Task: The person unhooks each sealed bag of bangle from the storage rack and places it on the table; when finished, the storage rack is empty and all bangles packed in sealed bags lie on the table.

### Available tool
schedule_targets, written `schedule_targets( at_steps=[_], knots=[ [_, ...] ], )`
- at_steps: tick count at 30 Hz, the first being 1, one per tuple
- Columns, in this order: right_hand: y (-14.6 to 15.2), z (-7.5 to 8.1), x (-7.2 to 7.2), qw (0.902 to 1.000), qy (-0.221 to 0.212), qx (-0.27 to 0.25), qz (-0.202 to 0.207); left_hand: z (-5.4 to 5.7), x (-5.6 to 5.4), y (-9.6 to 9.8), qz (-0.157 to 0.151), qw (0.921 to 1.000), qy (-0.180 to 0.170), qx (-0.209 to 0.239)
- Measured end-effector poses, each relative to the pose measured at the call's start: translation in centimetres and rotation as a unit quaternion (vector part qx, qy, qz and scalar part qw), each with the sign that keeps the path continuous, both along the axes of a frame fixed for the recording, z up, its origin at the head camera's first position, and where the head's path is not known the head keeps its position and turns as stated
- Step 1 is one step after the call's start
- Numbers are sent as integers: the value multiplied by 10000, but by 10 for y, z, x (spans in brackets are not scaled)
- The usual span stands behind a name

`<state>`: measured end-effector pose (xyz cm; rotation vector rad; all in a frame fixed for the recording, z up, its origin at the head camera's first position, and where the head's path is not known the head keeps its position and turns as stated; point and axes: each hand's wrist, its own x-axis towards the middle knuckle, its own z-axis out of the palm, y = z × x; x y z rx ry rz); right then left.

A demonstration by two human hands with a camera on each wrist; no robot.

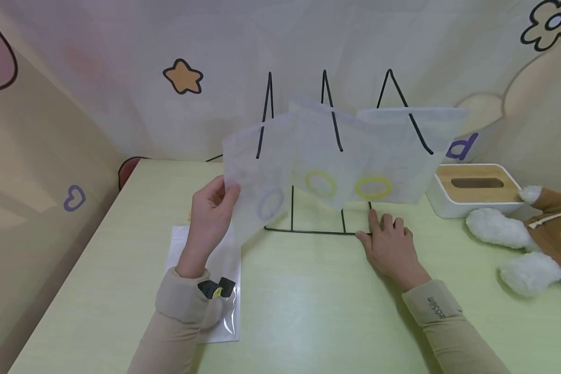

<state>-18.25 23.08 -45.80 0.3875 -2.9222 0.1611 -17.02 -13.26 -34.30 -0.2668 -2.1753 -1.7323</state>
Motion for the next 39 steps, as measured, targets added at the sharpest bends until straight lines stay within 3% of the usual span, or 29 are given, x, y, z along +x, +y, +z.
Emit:
schedule_targets(
  at_steps=[9,17,24,29,39],
  knots=[
    [0,0,-1,10000,-63,21,-14,4,14,-1,-35,9999,-89,-47],
    [0,0,-1,10000,-71,-5,-8,1,27,0,168,9995,-213,-140],
    [0,-1,-1,10000,-86,-8,0,-1,38,2,191,9997,16,-128],
    [1,-2,-2,10000,-57,4,4,-4,46,1,186,9997,133,3],
    [1,-2,-2,9999,-111,5,-24,-6,53,-1,131,9995,20,302]
  ],
)
